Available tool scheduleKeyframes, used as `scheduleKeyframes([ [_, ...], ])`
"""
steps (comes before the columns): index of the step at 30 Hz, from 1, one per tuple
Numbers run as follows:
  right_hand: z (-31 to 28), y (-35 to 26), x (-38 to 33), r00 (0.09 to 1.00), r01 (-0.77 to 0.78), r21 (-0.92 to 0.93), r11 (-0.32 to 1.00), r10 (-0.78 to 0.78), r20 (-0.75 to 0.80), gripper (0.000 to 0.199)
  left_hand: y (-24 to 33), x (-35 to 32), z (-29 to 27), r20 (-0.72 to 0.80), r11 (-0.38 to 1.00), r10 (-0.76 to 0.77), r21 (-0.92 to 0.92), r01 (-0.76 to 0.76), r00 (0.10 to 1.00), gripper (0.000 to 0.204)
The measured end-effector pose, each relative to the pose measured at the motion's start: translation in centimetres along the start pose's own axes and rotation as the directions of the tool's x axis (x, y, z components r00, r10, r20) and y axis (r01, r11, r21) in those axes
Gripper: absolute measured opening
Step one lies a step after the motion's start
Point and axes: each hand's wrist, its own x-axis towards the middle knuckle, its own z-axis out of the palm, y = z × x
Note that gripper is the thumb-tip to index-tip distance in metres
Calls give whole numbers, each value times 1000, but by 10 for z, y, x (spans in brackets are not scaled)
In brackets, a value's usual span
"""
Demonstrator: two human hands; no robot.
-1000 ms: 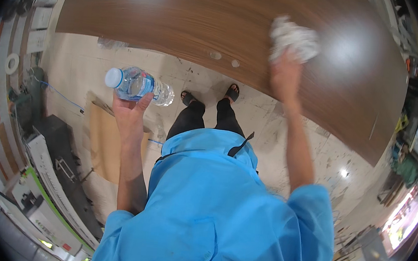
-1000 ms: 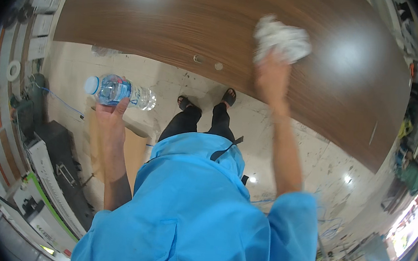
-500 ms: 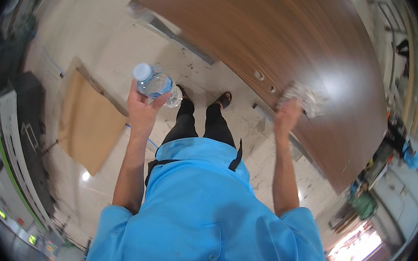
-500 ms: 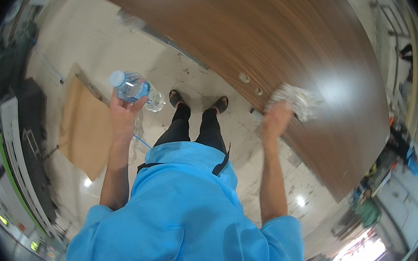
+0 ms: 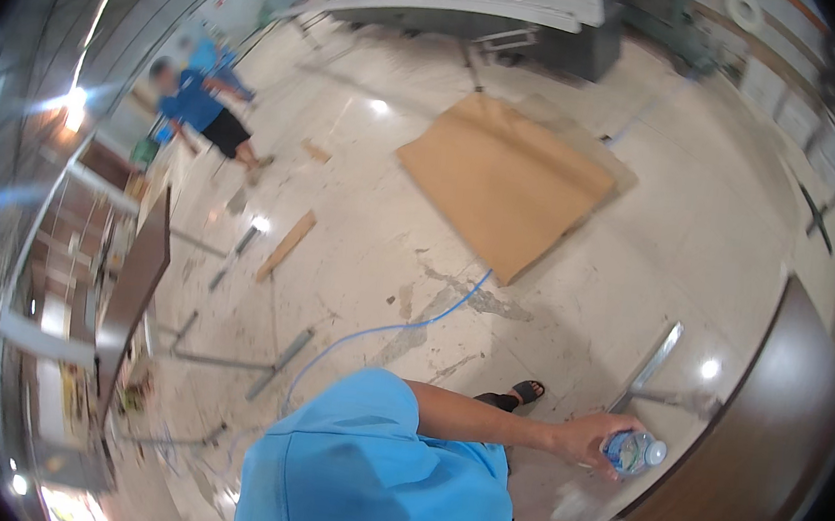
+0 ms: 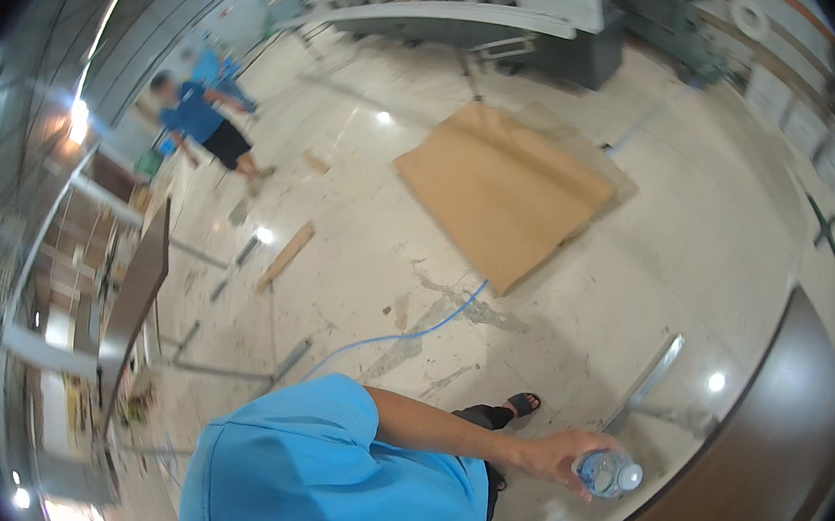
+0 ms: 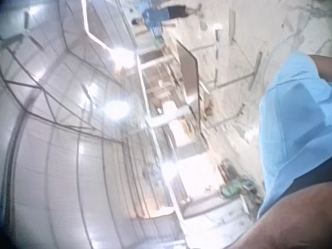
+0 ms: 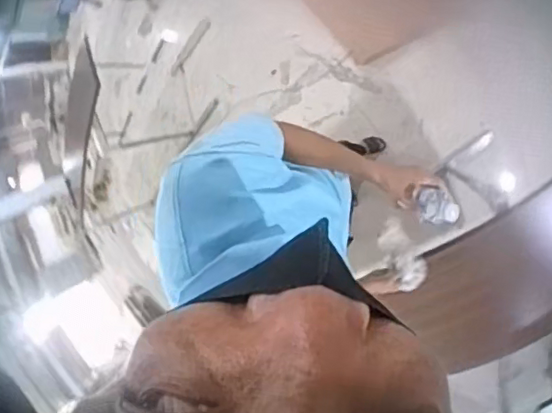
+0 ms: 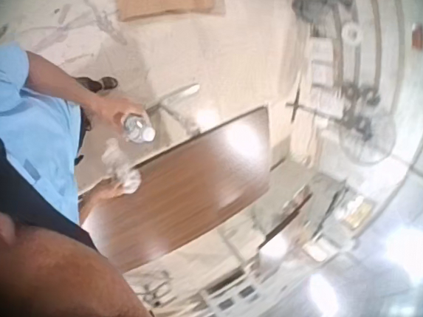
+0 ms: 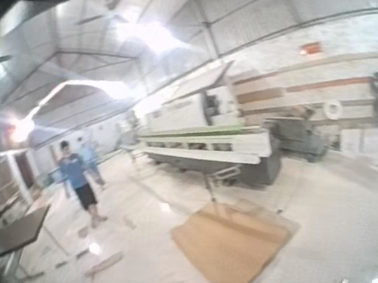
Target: The person pours water from a plastic bottle onto a wooden surface and wipes it with a white cloth. They repeat this process across different areas of the surface.
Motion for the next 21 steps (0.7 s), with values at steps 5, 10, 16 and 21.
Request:
scheduleKeyframes([
  [5, 0, -4, 55, 992, -126, 431, 894, 112, 57, 44, 2, -30, -9, -193, 998, 42, -43, -51, 980, 77],
  [10, 33, -4, 224, 990, 139, 62, 988, -140, 16, 55, 11, -56, 11, -303, 992, 37, -102, -71, 952, 73],
  [16, 8, 29, 140, 954, 287, -63, 956, -291, -74, 48, 21, -86, 43, -274, 996, -7, -88, -18, 962, 71],
  [21, -64, 85, 0, 961, 273, -130, 953, -277, -18, 49, 22, -102, 79, -234, 992, 38, -107, -64, 971, 70],
])
